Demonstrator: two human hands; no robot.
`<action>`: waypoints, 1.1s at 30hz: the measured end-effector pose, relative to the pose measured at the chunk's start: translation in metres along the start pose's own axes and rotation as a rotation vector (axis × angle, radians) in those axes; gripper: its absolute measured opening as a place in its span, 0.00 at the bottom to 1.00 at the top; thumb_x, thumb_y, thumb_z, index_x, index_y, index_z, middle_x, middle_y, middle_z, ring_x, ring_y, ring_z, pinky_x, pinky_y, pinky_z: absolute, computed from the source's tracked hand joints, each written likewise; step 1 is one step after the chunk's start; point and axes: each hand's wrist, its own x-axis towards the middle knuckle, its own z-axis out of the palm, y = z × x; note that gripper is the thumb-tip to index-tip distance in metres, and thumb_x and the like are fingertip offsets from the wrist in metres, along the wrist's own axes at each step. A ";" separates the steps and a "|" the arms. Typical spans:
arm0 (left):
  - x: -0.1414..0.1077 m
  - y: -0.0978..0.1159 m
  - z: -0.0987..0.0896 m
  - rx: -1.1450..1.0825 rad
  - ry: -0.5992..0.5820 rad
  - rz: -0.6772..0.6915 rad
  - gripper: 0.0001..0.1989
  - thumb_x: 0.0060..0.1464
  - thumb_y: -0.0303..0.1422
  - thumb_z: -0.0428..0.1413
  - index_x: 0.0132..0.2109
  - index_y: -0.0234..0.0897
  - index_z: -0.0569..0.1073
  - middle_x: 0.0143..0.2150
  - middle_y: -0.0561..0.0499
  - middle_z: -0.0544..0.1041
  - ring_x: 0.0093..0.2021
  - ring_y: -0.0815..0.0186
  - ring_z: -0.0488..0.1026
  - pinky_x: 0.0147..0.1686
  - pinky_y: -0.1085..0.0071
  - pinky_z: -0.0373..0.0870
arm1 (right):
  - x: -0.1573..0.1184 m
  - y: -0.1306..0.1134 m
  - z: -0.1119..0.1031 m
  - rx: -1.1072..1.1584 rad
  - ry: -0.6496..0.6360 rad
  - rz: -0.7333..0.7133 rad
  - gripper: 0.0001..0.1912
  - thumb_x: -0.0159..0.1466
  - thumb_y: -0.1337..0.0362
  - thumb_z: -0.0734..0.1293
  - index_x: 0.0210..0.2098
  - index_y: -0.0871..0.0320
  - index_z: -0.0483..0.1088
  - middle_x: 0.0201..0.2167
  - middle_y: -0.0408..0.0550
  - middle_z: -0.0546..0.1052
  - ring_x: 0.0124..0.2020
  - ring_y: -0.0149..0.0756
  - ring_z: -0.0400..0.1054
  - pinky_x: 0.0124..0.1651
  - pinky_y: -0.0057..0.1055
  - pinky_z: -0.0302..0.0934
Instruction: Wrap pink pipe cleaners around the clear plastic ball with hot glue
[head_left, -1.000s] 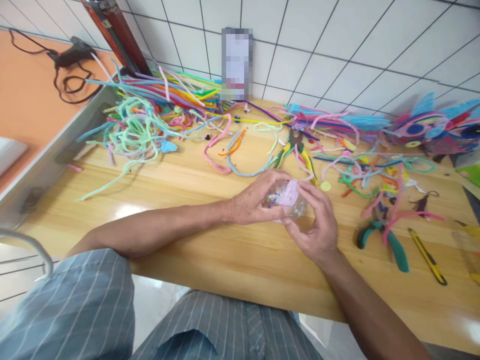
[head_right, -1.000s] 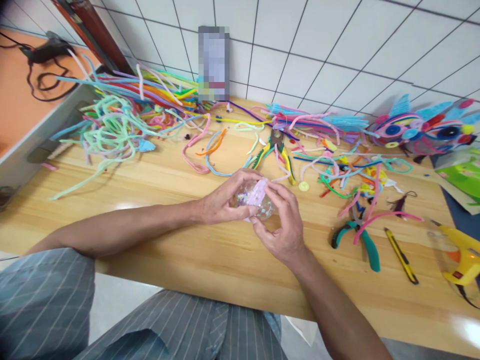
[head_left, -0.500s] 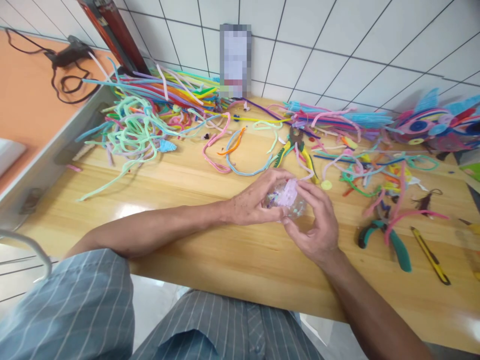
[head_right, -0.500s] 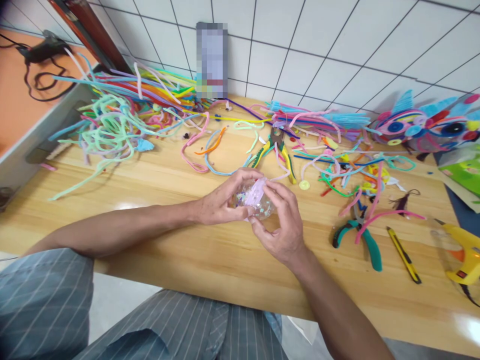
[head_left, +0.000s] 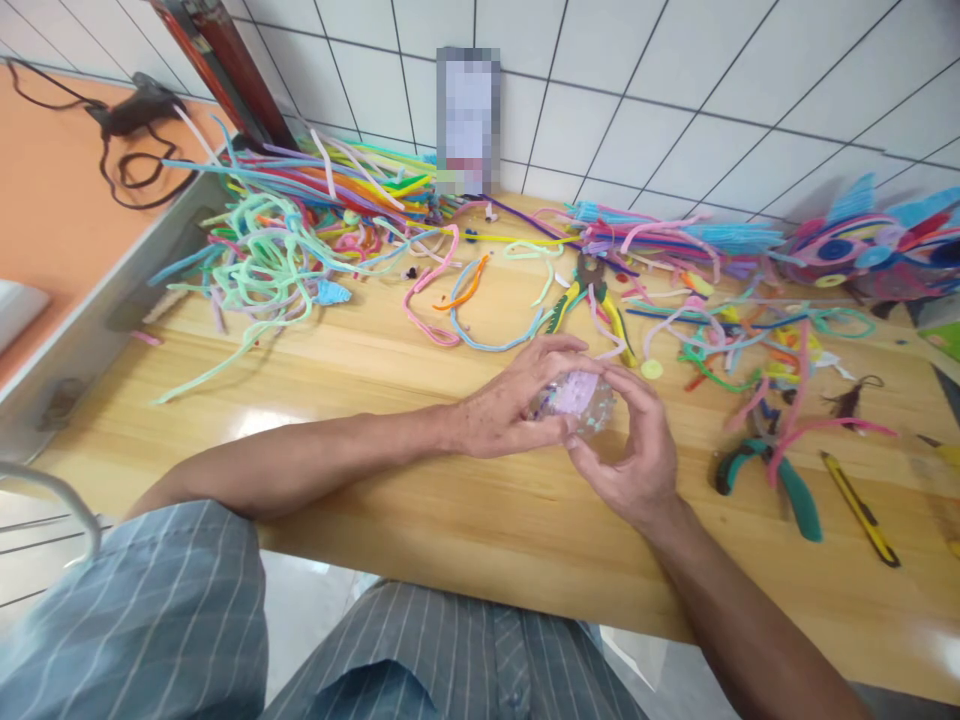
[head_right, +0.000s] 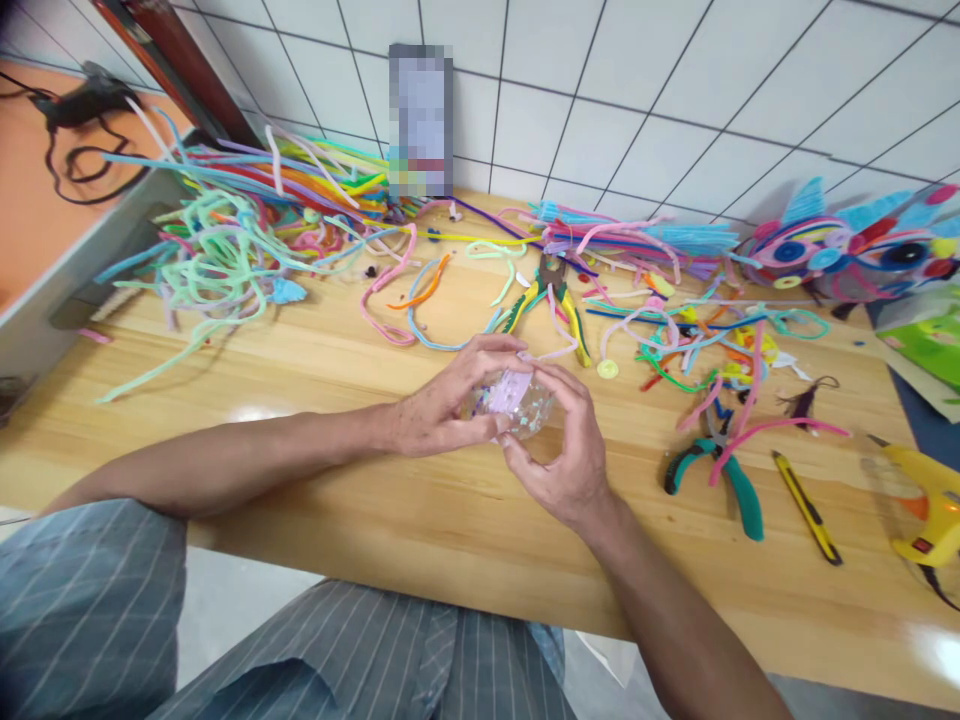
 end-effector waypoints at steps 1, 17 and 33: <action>0.000 0.001 0.000 0.010 -0.004 -0.003 0.28 0.68 0.43 0.58 0.71 0.48 0.64 0.70 0.38 0.70 0.75 0.46 0.62 0.74 0.40 0.61 | -0.001 0.001 0.001 0.022 0.001 0.014 0.44 0.61 0.66 0.76 0.73 0.53 0.60 0.65 0.61 0.74 0.67 0.55 0.71 0.68 0.58 0.69; 0.000 0.000 -0.001 0.068 -0.002 0.049 0.21 0.68 0.42 0.58 0.64 0.44 0.67 0.68 0.36 0.70 0.72 0.50 0.67 0.70 0.45 0.68 | 0.007 -0.003 -0.003 -0.085 -0.052 -0.054 0.42 0.63 0.64 0.75 0.73 0.51 0.60 0.64 0.60 0.75 0.66 0.58 0.71 0.66 0.61 0.70; 0.004 0.000 0.003 0.011 0.027 0.043 0.20 0.65 0.41 0.59 0.61 0.45 0.70 0.68 0.39 0.77 0.70 0.50 0.73 0.72 0.45 0.65 | 0.005 -0.002 -0.004 -0.127 0.003 -0.100 0.38 0.61 0.62 0.77 0.68 0.47 0.63 0.59 0.55 0.75 0.59 0.56 0.74 0.60 0.60 0.71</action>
